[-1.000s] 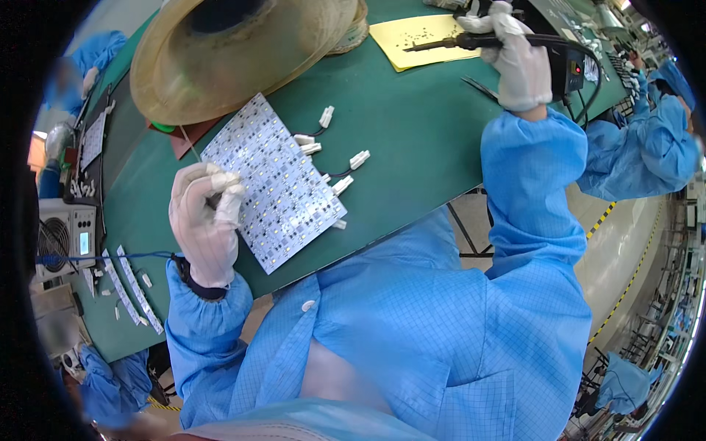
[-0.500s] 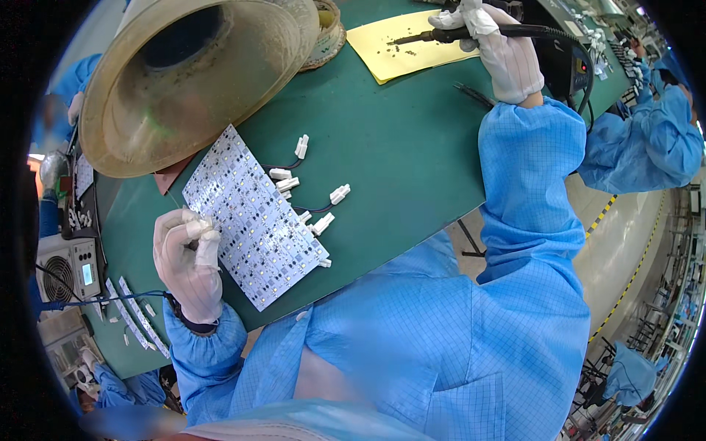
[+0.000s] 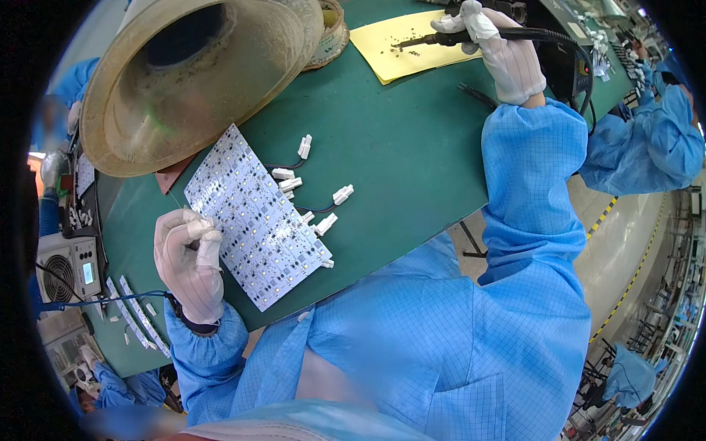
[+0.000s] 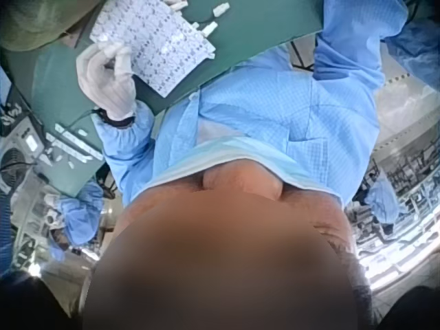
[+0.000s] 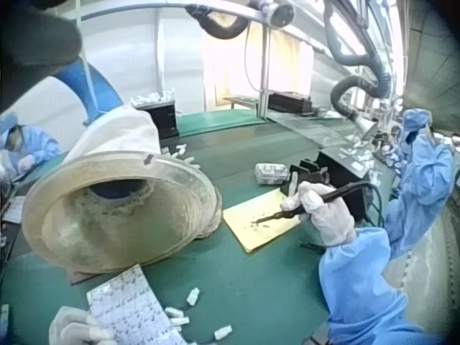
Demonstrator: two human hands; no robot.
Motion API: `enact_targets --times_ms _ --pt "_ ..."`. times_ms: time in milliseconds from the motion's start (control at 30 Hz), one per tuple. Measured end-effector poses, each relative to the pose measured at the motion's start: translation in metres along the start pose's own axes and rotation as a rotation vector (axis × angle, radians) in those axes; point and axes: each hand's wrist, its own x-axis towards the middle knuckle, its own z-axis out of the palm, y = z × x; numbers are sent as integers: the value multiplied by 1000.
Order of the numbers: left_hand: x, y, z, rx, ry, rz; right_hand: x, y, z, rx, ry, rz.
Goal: Soldering electronic components onto a printed circuit board at a manufacturing station.
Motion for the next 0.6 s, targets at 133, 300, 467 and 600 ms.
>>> enact_targets --times_ms 133,300,467,600 --pt "0 3 -2 10 -16 -19 -1 2 3 6 7 -62" --pt "0 2 -1 40 -17 0 0 1 2 -105 -35 -182" --pt "0 1 0 26 -11 1 1 1 1 -31 -40 -59" --pt "1 4 -2 9 -21 -26 1 -3 2 -23 5 28"
